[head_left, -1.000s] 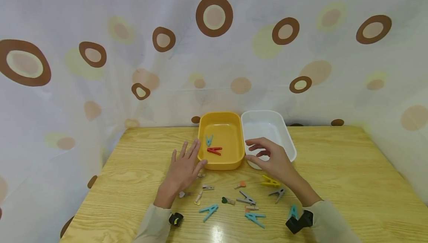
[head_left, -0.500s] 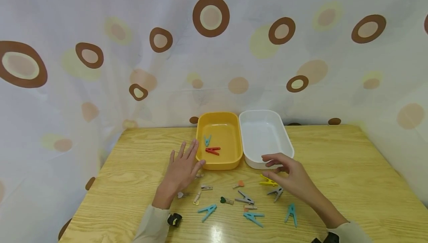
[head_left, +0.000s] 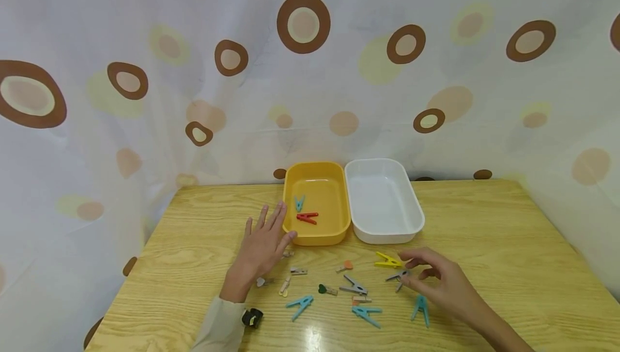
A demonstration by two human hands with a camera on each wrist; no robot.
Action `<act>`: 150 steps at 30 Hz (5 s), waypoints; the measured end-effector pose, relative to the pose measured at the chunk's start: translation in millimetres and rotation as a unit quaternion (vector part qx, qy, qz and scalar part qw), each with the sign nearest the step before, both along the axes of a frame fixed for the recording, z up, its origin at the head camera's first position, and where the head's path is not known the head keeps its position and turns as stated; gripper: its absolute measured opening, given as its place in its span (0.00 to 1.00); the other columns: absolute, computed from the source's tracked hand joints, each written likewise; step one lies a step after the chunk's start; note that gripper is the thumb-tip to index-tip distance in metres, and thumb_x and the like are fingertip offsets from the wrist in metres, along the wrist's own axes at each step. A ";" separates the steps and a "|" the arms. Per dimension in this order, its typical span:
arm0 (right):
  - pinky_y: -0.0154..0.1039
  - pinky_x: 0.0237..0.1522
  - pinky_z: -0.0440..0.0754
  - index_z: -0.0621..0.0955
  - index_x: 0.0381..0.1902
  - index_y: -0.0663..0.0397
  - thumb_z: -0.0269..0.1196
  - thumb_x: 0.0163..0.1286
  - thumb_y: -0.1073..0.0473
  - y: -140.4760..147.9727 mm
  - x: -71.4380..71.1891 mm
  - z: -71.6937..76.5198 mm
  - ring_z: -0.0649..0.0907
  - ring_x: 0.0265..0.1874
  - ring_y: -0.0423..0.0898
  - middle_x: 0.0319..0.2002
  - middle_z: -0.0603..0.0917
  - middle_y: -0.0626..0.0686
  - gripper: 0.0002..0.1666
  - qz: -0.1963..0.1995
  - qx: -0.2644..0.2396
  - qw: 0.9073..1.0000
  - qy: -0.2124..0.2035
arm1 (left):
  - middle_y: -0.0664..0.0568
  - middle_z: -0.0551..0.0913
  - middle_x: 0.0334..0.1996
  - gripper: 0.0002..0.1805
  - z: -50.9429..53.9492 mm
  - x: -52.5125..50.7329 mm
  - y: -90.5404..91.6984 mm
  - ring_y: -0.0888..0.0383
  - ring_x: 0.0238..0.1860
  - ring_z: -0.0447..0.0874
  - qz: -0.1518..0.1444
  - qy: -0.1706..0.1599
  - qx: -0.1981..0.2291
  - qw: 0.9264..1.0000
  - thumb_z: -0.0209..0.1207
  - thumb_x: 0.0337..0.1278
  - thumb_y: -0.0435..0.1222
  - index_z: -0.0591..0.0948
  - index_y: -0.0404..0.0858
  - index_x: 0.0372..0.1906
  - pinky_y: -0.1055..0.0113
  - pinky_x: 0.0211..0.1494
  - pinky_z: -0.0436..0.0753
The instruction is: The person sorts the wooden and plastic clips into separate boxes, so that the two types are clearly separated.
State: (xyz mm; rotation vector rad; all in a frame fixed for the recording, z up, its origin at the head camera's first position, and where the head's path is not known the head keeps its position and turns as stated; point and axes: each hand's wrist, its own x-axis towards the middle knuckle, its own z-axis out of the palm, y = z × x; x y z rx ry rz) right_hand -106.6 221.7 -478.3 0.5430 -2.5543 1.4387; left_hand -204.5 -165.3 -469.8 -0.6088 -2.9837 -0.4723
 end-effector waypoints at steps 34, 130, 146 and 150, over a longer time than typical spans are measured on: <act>0.32 0.43 0.82 0.81 0.61 0.51 0.79 0.59 0.50 42.6 38.4 -26.8 0.79 0.53 0.31 0.56 0.82 0.51 0.34 0.045 0.098 0.993 -0.040 | 0.50 0.48 0.83 0.40 3.3 1.2 0.7 0.43 0.82 0.39 0.002 -0.011 0.007 1.000 0.40 0.81 0.58 0.48 0.41 0.84 0.31 0.76 0.45; 0.53 0.52 0.84 0.82 0.62 0.61 0.79 0.59 0.60 -116.3 -153.3 59.8 0.82 0.52 0.54 0.52 0.83 0.57 0.33 0.084 0.056 0.994 0.051 | 0.51 0.48 0.83 0.41 1.3 0.6 -1.5 0.43 0.82 0.39 0.001 -0.002 0.004 1.000 0.39 0.80 0.59 0.47 0.41 0.84 0.31 0.76 0.46; 0.54 0.53 0.84 0.81 0.61 0.66 0.77 0.60 0.60 -137.1 -193.8 57.0 0.82 0.55 0.61 0.55 0.84 0.62 0.33 0.071 0.078 0.994 0.034 | 0.52 0.48 0.83 0.41 -0.7 -1.3 -1.8 0.43 0.82 0.40 0.004 -0.002 0.004 1.000 0.37 0.80 0.60 0.47 0.43 0.84 0.31 0.76 0.46; 0.55 0.54 0.83 0.80 0.62 0.68 0.77 0.61 0.61 -141.5 -203.9 54.1 0.82 0.55 0.62 0.55 0.83 0.63 0.33 0.070 0.075 0.995 0.020 | 0.52 0.49 0.83 0.41 -1.3 -0.8 -2.3 0.43 0.82 0.40 0.004 -0.002 0.004 1.000 0.38 0.80 0.60 0.46 0.44 0.84 0.32 0.76 0.45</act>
